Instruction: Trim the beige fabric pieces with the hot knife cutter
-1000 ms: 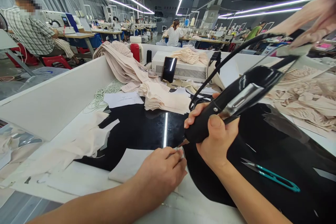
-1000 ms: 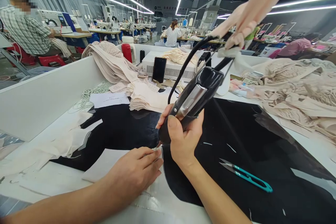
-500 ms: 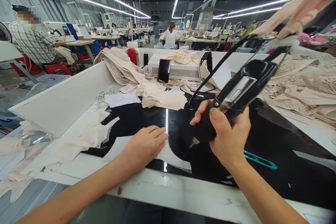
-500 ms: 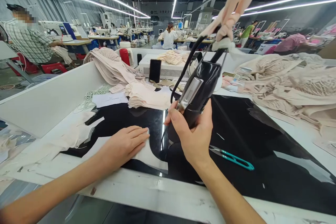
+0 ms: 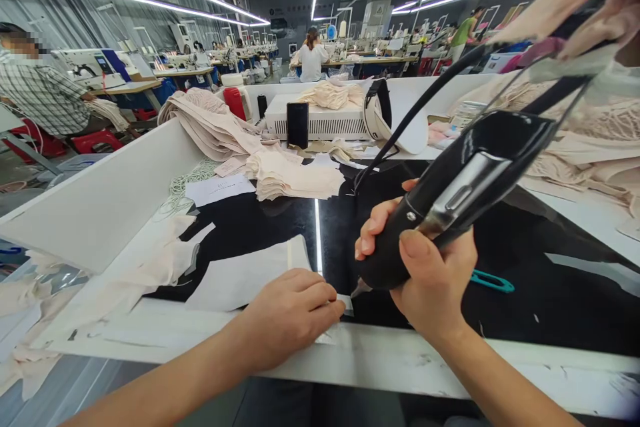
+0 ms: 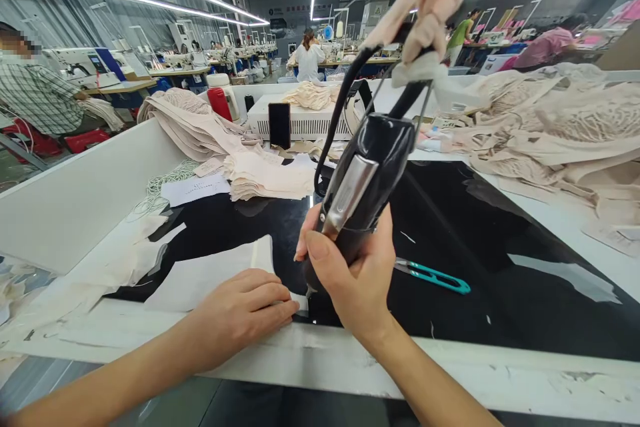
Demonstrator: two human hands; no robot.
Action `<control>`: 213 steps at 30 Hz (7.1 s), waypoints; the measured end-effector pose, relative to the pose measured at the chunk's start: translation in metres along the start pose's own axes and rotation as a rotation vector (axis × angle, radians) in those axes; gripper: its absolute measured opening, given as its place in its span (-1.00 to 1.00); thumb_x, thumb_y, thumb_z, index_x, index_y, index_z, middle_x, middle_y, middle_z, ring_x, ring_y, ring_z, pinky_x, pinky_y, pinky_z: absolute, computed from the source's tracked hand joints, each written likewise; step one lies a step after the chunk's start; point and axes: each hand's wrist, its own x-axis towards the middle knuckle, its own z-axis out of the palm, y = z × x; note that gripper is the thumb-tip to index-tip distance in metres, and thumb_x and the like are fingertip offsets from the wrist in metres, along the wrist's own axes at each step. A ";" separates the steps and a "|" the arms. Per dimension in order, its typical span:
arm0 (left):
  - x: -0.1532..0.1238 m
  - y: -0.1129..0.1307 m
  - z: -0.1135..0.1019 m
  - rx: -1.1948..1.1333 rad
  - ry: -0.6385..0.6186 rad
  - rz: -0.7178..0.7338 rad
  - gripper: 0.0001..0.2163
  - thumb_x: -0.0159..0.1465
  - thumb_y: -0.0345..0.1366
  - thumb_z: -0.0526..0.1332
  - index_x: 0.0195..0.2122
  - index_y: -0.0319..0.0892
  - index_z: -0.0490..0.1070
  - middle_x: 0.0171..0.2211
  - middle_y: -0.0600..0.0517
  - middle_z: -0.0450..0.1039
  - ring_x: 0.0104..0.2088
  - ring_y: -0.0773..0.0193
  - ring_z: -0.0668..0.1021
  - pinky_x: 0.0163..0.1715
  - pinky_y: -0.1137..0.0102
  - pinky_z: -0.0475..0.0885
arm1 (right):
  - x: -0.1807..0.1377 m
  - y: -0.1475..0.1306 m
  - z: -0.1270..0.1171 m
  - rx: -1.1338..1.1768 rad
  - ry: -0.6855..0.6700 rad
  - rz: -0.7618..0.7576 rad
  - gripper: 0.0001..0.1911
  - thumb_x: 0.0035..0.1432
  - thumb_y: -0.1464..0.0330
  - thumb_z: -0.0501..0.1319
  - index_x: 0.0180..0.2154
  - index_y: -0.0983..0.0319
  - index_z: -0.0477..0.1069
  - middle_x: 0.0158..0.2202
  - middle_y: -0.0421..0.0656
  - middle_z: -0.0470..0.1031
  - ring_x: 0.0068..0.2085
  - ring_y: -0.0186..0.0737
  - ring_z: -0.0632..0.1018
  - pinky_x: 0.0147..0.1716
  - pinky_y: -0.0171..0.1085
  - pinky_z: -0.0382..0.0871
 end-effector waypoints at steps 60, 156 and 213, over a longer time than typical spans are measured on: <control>0.007 0.005 0.011 0.127 -0.020 -0.071 -0.79 0.57 -0.50 0.17 -0.24 -0.17 0.45 -0.36 0.11 0.47 -0.36 0.22 0.47 -0.31 0.24 0.29 | -0.004 -0.001 -0.001 -0.013 0.028 -0.020 -0.55 0.26 0.15 0.55 0.00 0.07 0.40 -0.36 -0.33 0.62 -0.52 -0.29 0.58 -0.53 -0.28 0.56; -0.016 -0.014 0.020 -0.047 0.050 -0.174 -0.87 0.55 -0.43 0.29 -0.15 -0.15 0.61 -0.13 0.05 0.67 -0.18 0.22 0.61 -0.11 0.28 0.52 | -0.002 0.004 0.023 -0.076 0.130 -0.009 -0.55 0.13 0.20 0.55 -0.02 0.08 0.44 -0.42 -0.32 0.58 -0.57 -0.24 0.55 -0.62 -0.25 0.54; 0.029 -0.082 -0.020 -0.499 -0.537 -0.429 -0.61 0.37 -0.16 0.54 0.11 -0.05 0.45 0.30 -0.10 0.53 0.58 -0.13 0.23 0.60 -0.21 -0.01 | 0.030 0.047 0.024 -0.064 0.132 -0.026 -0.62 0.21 0.14 0.52 -0.14 0.05 0.37 -0.37 -0.32 0.57 -0.52 -0.26 0.59 -0.56 -0.24 0.59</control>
